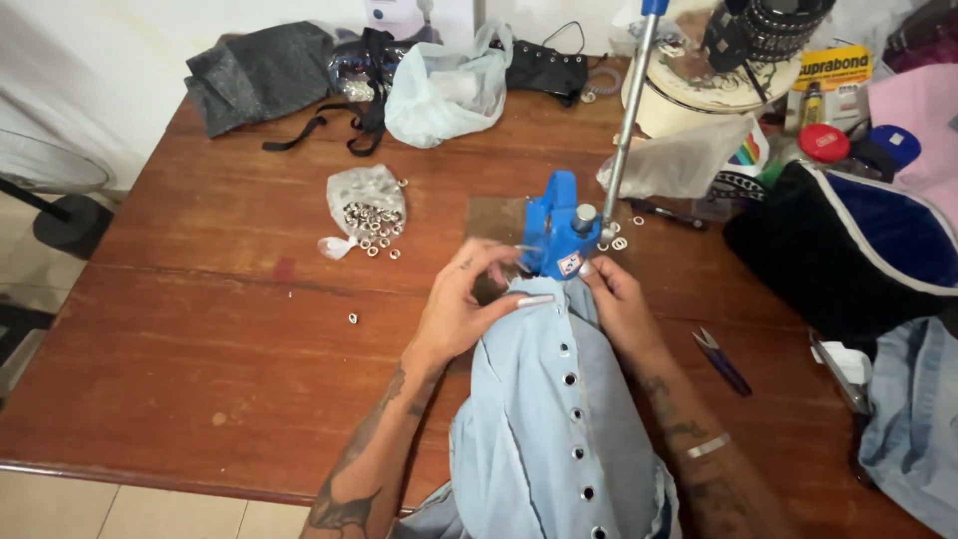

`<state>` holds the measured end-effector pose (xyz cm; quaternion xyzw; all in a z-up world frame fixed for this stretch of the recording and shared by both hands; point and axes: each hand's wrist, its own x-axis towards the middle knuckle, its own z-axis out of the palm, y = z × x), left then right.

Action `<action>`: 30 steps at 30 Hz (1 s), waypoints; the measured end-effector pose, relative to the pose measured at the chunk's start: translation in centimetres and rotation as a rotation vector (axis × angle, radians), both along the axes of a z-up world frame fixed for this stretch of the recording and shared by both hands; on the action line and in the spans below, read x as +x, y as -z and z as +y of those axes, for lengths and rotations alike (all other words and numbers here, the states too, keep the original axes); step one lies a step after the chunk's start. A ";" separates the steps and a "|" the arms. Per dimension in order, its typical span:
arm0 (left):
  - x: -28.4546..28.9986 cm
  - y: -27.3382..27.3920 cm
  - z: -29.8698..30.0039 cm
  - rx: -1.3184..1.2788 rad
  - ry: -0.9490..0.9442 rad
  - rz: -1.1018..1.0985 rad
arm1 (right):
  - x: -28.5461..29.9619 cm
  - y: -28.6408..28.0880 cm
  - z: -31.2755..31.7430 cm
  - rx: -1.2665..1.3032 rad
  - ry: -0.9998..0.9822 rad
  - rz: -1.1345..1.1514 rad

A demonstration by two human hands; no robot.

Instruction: Attaching metal grommets to a denim garment using a manual hand press

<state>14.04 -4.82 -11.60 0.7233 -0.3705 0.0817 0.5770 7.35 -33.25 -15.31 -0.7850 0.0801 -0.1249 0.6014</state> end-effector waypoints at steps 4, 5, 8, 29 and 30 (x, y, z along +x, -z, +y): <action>0.6 2.8 -0.2 -0.147 0.160 0.367 | 0.4 -1.7 0.1 0.169 -0.030 0.087; 0.7 3.2 -0.3 -0.178 0.206 0.497 | 1.5 -0.3 -0.9 0.174 -0.057 0.096; 1.5 3.3 0.0 -0.190 0.203 0.518 | 3.3 -1.1 -0.5 0.308 -0.009 0.168; -0.6 -1.8 -1.5 0.044 -0.049 0.141 | 2.0 -8.6 3.2 0.231 -0.160 -0.092; -0.8 -1.7 -2.0 0.043 -0.044 0.136 | 2.0 -8.4 3.1 0.230 -0.155 -0.098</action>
